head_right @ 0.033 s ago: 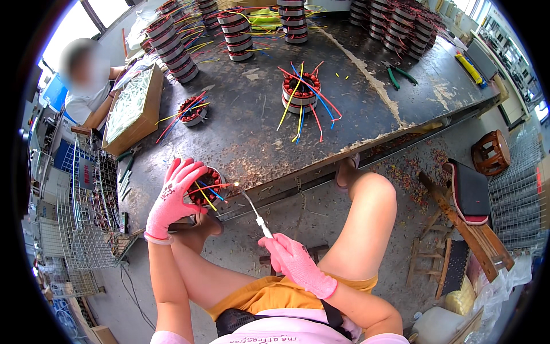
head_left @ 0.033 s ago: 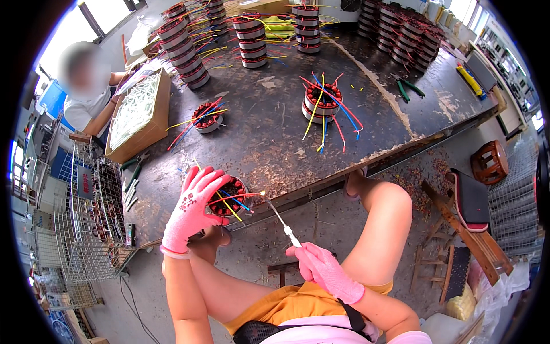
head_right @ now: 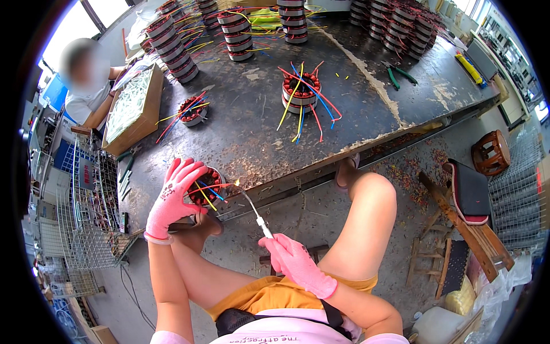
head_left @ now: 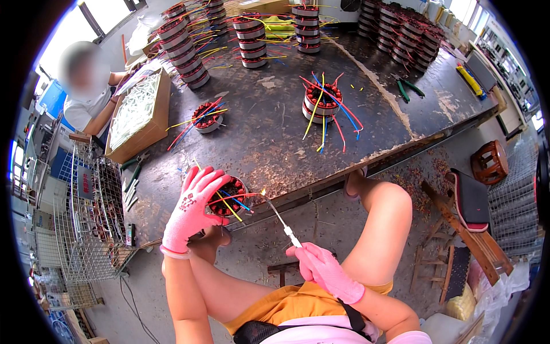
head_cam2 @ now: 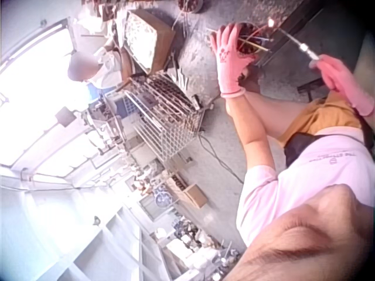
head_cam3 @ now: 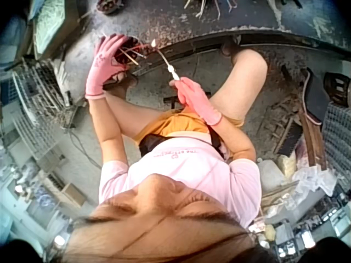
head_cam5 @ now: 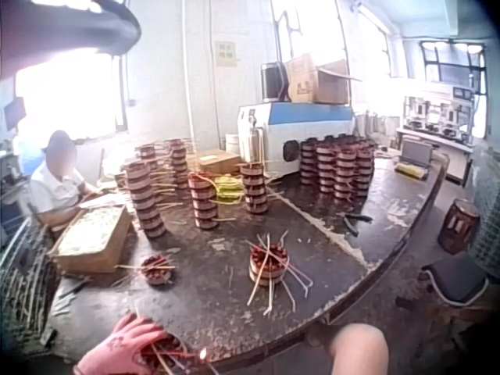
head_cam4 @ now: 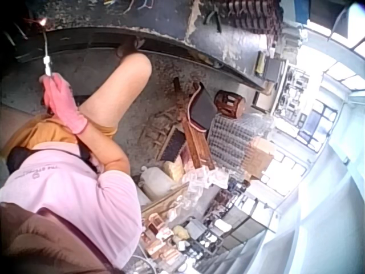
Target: The person uses a soldering iron to heat and secure the ends of multiple colored wires protruding from cylindrical coil components. They hold the component with one hand and apply the soldering iron with the other, working on several units placed on a workbench.
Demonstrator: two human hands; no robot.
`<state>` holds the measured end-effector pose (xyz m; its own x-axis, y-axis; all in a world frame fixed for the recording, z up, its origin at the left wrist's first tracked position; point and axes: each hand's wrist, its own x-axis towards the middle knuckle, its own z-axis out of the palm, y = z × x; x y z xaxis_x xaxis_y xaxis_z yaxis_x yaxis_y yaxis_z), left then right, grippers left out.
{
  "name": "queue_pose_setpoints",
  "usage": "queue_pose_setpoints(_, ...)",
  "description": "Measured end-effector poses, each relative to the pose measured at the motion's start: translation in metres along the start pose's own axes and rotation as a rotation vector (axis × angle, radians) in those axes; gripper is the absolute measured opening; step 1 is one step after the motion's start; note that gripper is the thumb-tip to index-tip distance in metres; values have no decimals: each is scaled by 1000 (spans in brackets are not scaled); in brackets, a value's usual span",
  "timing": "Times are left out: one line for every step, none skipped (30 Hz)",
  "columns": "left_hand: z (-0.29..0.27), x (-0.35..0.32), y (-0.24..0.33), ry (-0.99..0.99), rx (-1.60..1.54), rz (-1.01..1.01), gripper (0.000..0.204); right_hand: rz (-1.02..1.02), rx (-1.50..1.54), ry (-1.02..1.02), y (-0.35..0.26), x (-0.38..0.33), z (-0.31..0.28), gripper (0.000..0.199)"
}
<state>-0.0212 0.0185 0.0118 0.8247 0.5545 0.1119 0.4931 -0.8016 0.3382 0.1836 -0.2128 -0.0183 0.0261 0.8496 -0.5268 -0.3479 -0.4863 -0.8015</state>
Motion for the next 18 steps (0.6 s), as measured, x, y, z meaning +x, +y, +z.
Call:
queue_pose_setpoints(0, 0, 0, 2, 0, 2, 85, 7, 0, 0, -1, -1, 0, 31)
queue_pose_setpoints(0, -1, -1, 4, 0, 3, 85, 13, 1, 0, -2, -1, 0, 31)
queue_pose_setpoints(1, -1, -1, 6, 0, 6, 85, 16, 0, -3, -2, -1, 0, 31)
queue_pose_setpoints(1, -1, -2, 6, 4, 6, 85, 18, 0, -5, -2, -1, 0, 31)
queue_pose_setpoints(1, -1, -2, 6, 7, 7, 86, 21, -1, -7, -1, -1, 0, 31)
queue_pose_setpoints(1, -1, -2, 6, 9, 9, 86, 18, 10, -9, 0, 0, 0, 31)
queue_pose_setpoints(1, -1, -2, 4, 6, 9, 86, 14, 20, -11, 1, 1, 0, 31)
queue_pose_setpoints(0, 0, -1, 3, 4, 9, 86, 11, 30, -13, 2, 1, 0, 32)
queue_pose_setpoints(0, 0, -1, 1, 1, 8, 86, 13, 33, -13, 2, 1, 1, 31)
queue_pose_setpoints(0, 0, -1, -1, 1, 6, 86, 15, 36, -12, 0, 1, 1, 31)
queue_pose_setpoints(0, -1, -1, -3, 2, 4, 86, 18, 39, -11, 0, 1, 1, 31)
queue_pose_setpoints(0, -1, -1, -5, 2, 2, 86, 15, 23, -7, 0, 1, 1, 31)
queue_pose_setpoints(0, 0, -1, -4, 3, 4, 86, 11, 6, -3, 0, 1, 0, 31)
queue_pose_setpoints(0, 0, -1, -3, 3, 6, 86, 8, -10, 0, 1, 2, 0, 31)
queue_pose_setpoints(0, 0, -1, -3, 4, 8, 86, 6, 10, 0, 2, 2, 0, 31)
queue_pose_setpoints(0, 0, 0, -4, 5, 7, 86, 3, 30, 1, 3, 1, 0, 31)
queue_pose_setpoints(0, 0, 0, -4, 6, 6, 86, 1, 50, 1, 3, 1, 0, 31)
queue_pose_setpoints(-1, 0, 1, -5, 7, 5, 86, -5, 45, -1, 3, 1, 0, 31)
